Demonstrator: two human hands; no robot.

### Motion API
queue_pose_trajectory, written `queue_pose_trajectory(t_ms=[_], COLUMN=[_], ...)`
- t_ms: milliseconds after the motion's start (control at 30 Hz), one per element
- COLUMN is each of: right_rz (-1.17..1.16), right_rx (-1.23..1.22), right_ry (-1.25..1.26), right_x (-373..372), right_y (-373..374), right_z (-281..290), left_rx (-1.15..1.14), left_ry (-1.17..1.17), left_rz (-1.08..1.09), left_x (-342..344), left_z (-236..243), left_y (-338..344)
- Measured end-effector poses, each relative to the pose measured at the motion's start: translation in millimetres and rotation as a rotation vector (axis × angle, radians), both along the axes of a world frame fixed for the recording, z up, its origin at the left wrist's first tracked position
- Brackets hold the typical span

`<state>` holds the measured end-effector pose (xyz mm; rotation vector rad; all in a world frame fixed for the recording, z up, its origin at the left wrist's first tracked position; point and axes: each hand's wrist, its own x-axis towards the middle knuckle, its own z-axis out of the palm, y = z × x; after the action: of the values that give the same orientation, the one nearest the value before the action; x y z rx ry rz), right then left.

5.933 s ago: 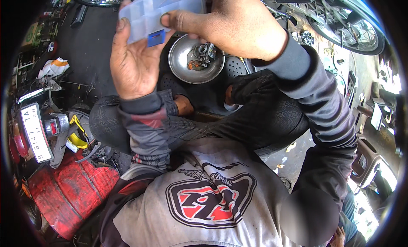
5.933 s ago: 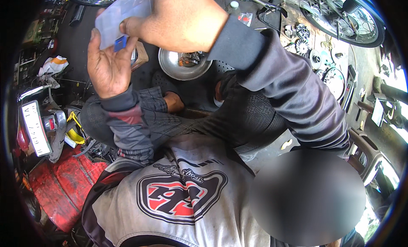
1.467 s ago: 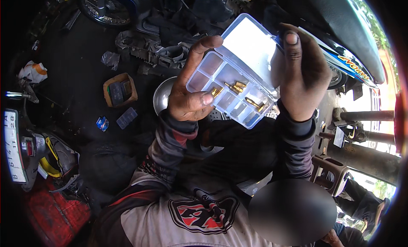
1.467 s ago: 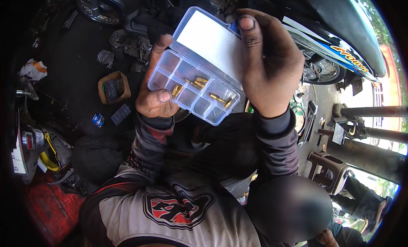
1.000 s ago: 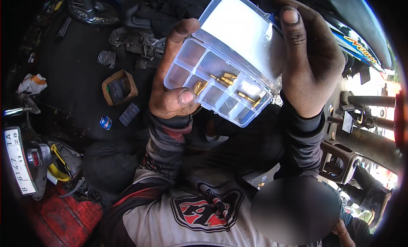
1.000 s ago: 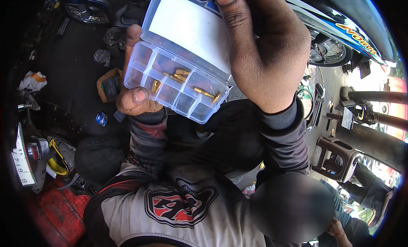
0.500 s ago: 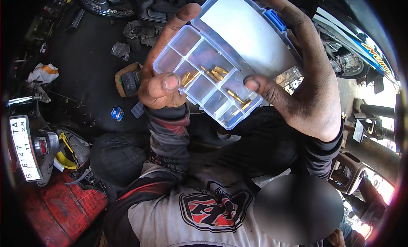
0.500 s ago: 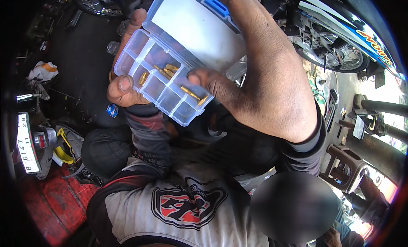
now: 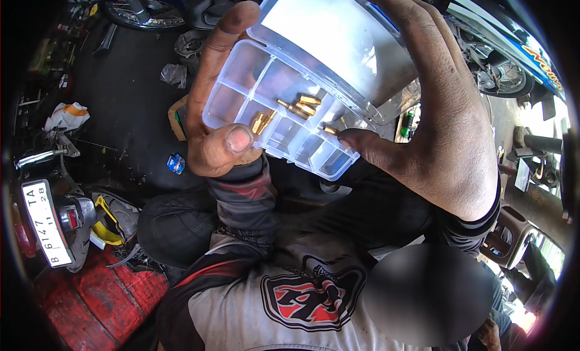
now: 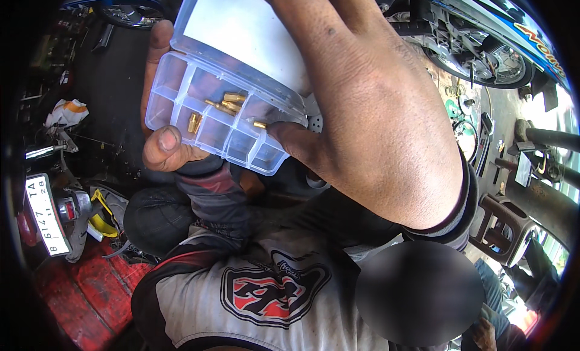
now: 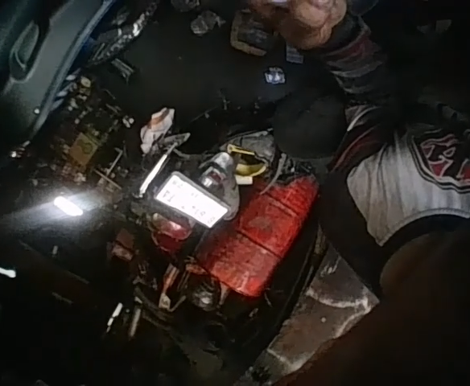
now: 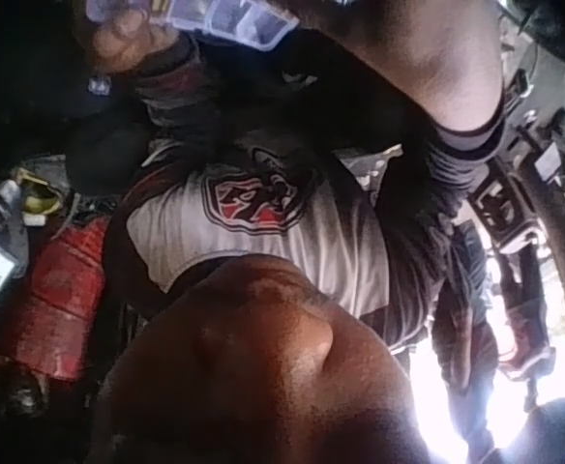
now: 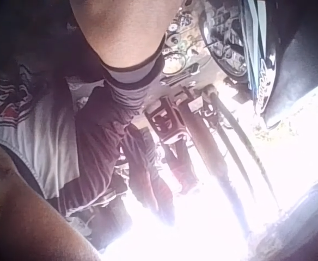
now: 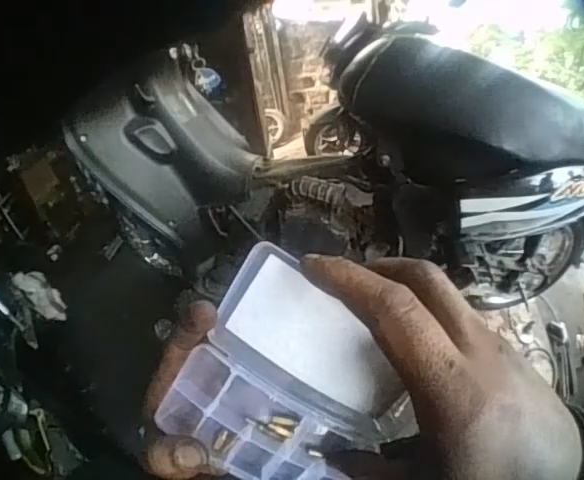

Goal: Selecting and inspecting brass jets from a parts box to repair a motorcycle carburetor.

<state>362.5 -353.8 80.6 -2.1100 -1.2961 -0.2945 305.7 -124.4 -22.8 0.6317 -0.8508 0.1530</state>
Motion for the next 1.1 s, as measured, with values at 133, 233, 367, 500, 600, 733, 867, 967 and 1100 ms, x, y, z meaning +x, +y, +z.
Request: queue_pose_trajectory(t_ms=[133,233,367,500,600,733,867,967,1100], right_rz=[0.010,0.018,0.027,0.037,0.040,0.048,0.060,0.073,0.066], right_rx=[-0.004,-0.007,-0.011,-0.011,-0.013,-0.017,-0.028,-0.055,-0.030], right_ry=[0.003,0.004,0.011,0.011,0.012,0.015,0.045,0.093,0.229], right_x=[-0.1,0.0,0.0,0.4,-0.1,2.9,5.1,3.3,8.0], right_y=[-2.4,-4.4,-6.6,-6.7,-4.6,-0.5,1.8,3.6,15.1], right_z=[-1.3,-1.5,-1.5,-2.1,-2.0,-0.8,-0.5,1.6,4.8], left_rx=[0.025,0.037,0.045,0.057,0.064,0.085,0.097,0.052,-0.008], left_ry=[0.017,0.015,0.015,0.021,0.022,0.021,0.225,0.297,0.330], left_rz=[0.023,0.026,0.036,0.045,0.054,0.072,0.153,0.176,0.171], left_x=[-5.1,-4.4,-5.2,-7.8,-7.9,-5.0,-15.7,-19.8,-19.0], left_z=[2.3,3.7,4.4,4.0,4.2,7.0,13.4,14.7,12.6], left_y=[1.2,0.8,1.5,2.0,2.4,2.3,-1.4,-5.3,-8.4])
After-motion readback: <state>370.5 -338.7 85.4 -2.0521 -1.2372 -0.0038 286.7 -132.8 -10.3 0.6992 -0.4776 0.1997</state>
